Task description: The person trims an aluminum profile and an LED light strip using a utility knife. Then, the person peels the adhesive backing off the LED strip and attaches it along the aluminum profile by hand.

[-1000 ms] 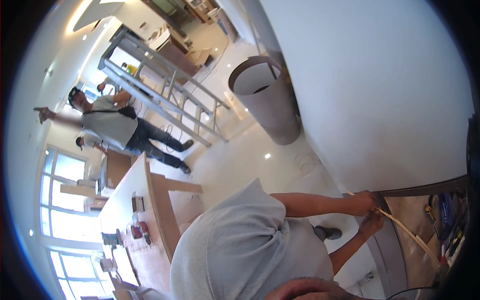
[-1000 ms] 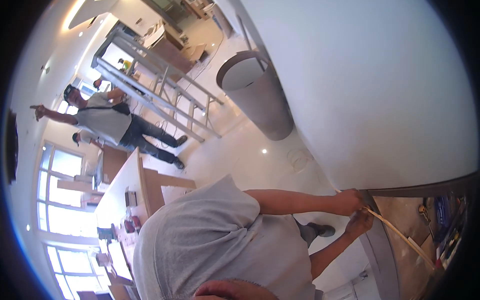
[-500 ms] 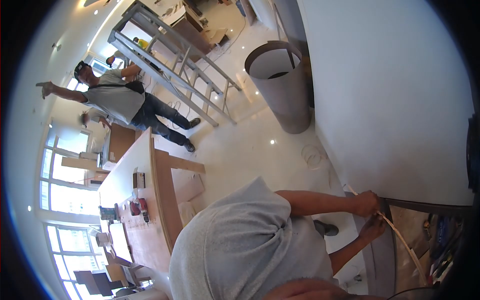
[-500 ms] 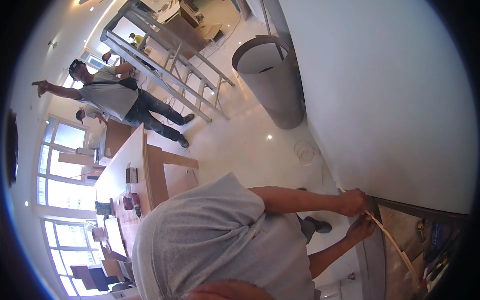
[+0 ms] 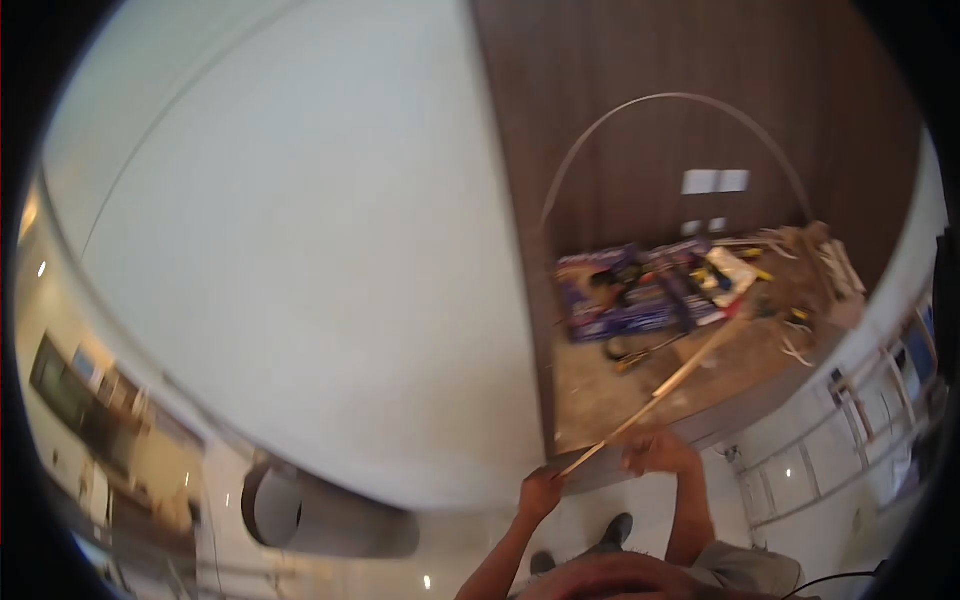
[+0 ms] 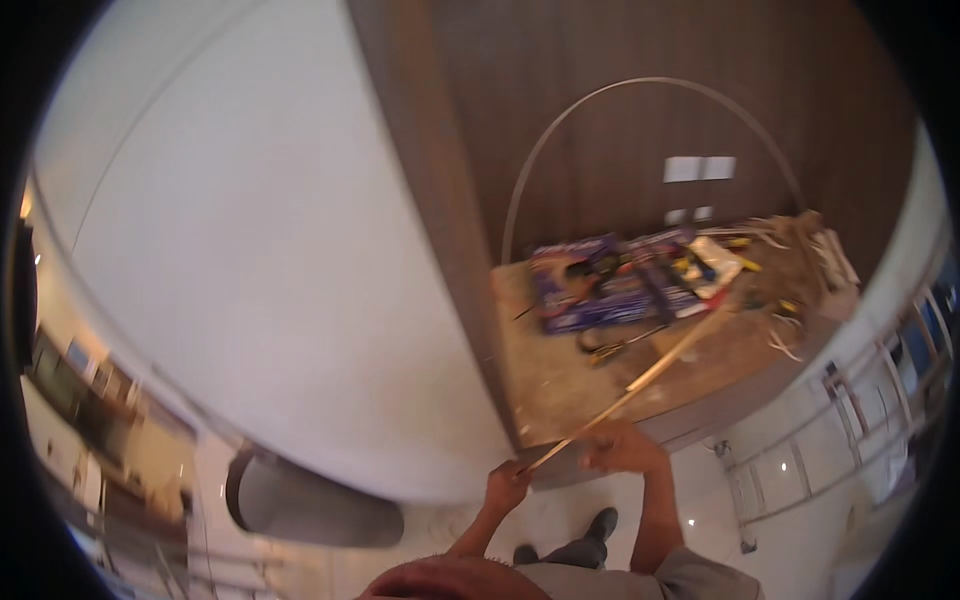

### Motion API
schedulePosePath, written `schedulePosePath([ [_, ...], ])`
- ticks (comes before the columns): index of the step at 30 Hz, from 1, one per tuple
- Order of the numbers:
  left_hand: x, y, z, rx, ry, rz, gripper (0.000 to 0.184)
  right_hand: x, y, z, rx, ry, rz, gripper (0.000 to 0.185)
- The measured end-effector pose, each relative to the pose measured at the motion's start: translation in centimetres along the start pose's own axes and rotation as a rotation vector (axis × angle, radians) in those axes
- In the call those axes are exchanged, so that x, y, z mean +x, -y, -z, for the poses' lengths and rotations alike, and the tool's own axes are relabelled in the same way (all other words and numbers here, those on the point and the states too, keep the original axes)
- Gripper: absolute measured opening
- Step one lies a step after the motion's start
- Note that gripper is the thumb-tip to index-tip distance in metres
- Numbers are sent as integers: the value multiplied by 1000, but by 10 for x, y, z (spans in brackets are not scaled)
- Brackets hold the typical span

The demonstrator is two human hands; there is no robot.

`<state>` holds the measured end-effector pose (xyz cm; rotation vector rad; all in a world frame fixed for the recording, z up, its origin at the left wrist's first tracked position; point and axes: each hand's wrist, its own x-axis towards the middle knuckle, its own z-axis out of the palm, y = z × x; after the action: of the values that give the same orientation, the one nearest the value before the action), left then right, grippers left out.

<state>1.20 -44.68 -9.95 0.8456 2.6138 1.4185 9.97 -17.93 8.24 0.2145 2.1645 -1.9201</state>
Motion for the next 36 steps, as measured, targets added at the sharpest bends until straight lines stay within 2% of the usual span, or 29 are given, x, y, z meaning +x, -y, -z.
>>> schedulePosePath([
  [1,4,5,-4,-29,-23,-19,22,-1,26,34,-453,-92,305,56],
  [2,0,15,-7,-63,-49,-25,26,-15,83,28,-553,-424,634,69],
  [3,-3,22,-6,-51,-35,-37,28,-43,156,33,-409,-345,680,78],
  [4,-2,29,-7,-37,-29,-47,31,-54,205,31,-549,-547,835,81],
  [5,-6,32,-4,-25,-16,-72,33,-78,257,19,-591,-690,884,82],
  [8,-15,50,-4,53,-22,-116,33,-123,376,3,-993,-1119,961,70],
  [9,-25,51,0,52,-42,-140,33,-133,406,0,-1074,-1187,1011,68],
  [10,-32,57,1,46,-70,-163,33,-140,437,-4,-1161,-1251,1066,66],
  [12,-55,147,-39,229,95,-291,28,-150,493,-13,-1268,-1341,1109,68],
  [13,-70,160,-41,220,43,-266,29,-155,515,-19,-1356,-1403,1129,71],
  [15,-75,169,-39,209,-31,-249,30,-166,549,-32,-1401,-1378,1122,75],
  [16,-72,174,-38,284,36,-241,29,-171,560,-38,-1436,-1338,1088,80],
  [19,-94,200,-45,490,227,-123,29,-176,573,-50,-1349,-1439,1044,73],
  [20,-124,198,-53,529,277,-24,30,-175,565,-58,-1338,-1424,1080,73],
  [21,-136,200,-63,383,290,153,32,-168,555,-54,-1324,-1371,1135,72],
  [22,-133,201,-60,214,281,333,35,-120,568,-10,-1374,-1380,1651,69],
  [23,-141,210,-51,75,187,101,38,-117,545,-34,-1124,-1078,1499,64],
  [24,-153,87,37,-1,205,189,43,-103,528,-38,-1008,-1014,1424,60],
  [25,-151,86,39,55,263,311,40,-86,508,-44,-955,-1037,1387,62],
  [26,-155,102,37,178,227,114,33,-62,492,-35,-1014,-1045,1423,61],
  [27,-161,120,18,-9,63,405,26,-40,474,-29,-962,-967,1489,60],
  [28,-166,110,41,-59,74,324,34,-3,460,-9,-915,-943,1581,61],
  [30,-181,114,43,-130,16,424,35,18,435,-27,-806,-953,1416,64],
  [33,-212,112,61,-51,-22,483,34,66,411,-53,-588,-788,1389,67],
  [35,-242,109,68,73,-6,591,35,97,413,-56,-796,-1344,1647,66],
  [36,-256,106,71,58,-21,623,35,103,411,-54,-785,-1302,1652,66],
])
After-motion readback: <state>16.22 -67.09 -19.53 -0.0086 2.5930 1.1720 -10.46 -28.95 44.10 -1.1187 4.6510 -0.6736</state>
